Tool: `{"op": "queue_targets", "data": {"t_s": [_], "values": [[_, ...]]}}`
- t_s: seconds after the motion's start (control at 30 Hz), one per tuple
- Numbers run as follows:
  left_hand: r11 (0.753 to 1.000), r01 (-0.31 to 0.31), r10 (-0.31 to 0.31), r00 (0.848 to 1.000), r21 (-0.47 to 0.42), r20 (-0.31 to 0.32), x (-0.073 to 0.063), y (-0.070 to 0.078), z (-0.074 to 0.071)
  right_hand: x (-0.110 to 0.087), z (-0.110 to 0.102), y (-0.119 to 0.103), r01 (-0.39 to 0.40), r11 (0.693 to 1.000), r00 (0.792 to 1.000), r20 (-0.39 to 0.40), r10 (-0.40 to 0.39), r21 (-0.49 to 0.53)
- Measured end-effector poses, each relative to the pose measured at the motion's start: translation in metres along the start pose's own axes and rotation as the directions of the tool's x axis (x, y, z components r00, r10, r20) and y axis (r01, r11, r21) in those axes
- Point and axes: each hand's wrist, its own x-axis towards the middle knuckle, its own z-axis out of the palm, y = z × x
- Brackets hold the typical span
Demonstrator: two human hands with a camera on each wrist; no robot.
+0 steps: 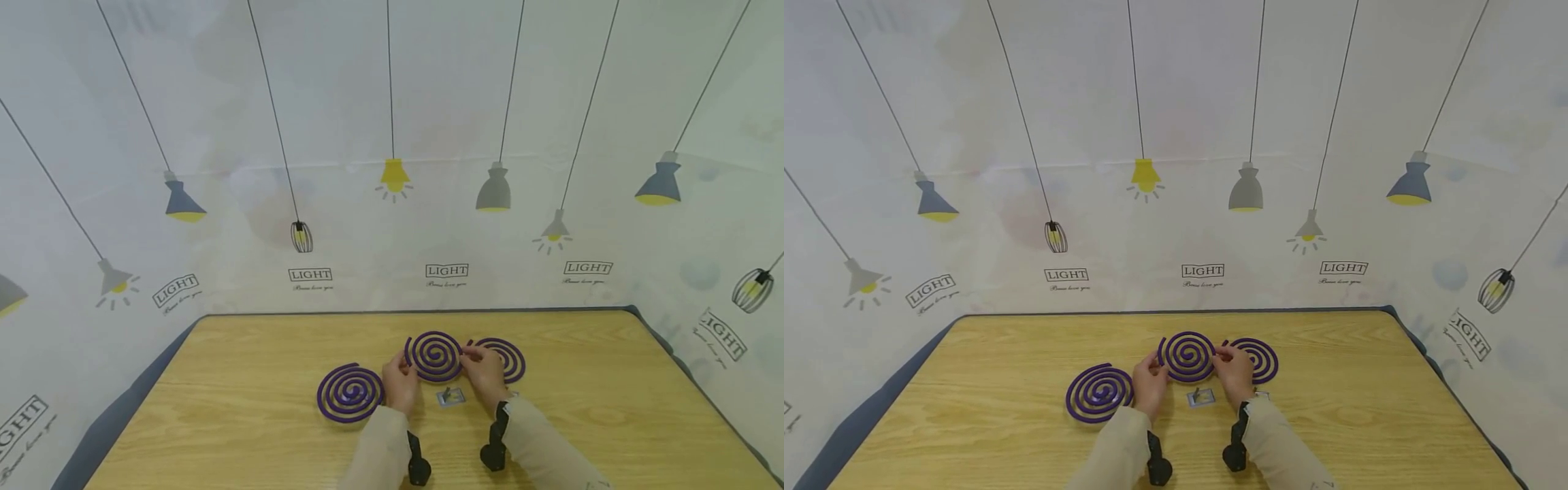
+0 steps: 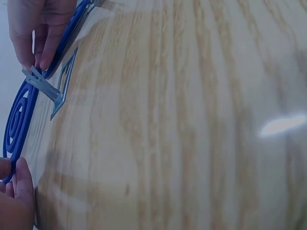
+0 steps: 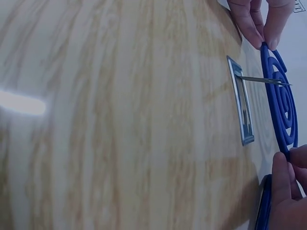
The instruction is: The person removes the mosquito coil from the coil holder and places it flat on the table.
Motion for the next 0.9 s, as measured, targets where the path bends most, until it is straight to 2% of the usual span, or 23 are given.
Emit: {"op": "queue_targets", "data": {"t_s": [0.2, 0.33, 0.6, 0.8, 0.9], "values": [[0.998, 0.022, -0.022, 1.000, 0.060, -0.011, 0.0033, 0.0018, 0.0030, 0.0004, -0.0012, 0.0000, 0.015, 1.000, 1.000, 0.018, -0.015, 0.000], [0.997, 0.026, -0.025, 1.000, 0.079, -0.013, 0.0041, 0.0041, 0.0038, 0.0014, -0.0024, 0.0014, 0.055, 0.998, 0.998, 0.022, -0.054, -0.035], [0.996, 0.033, -0.034, 0.999, 0.081, 0.007, 0.0023, 0.0042, 0.0022, 0.0016, -0.0044, 0.0058, 0.151, 0.975, 0.988, 0.018, -0.150, -0.162], [0.996, 0.060, -0.060, 0.998, 0.063, 0.000, 0.0029, 0.0014, 0.0035, -0.0015, -0.0061, 0.0050, 0.178, 0.968, 0.984, 0.020, -0.177, -0.178], [0.997, 0.041, -0.040, 0.999, 0.061, -0.010, 0.0036, 0.0035, 0.0030, 0.0002, -0.0060, 0.0042, 0.181, 0.970, 0.983, 0.032, -0.179, -0.165]]}}
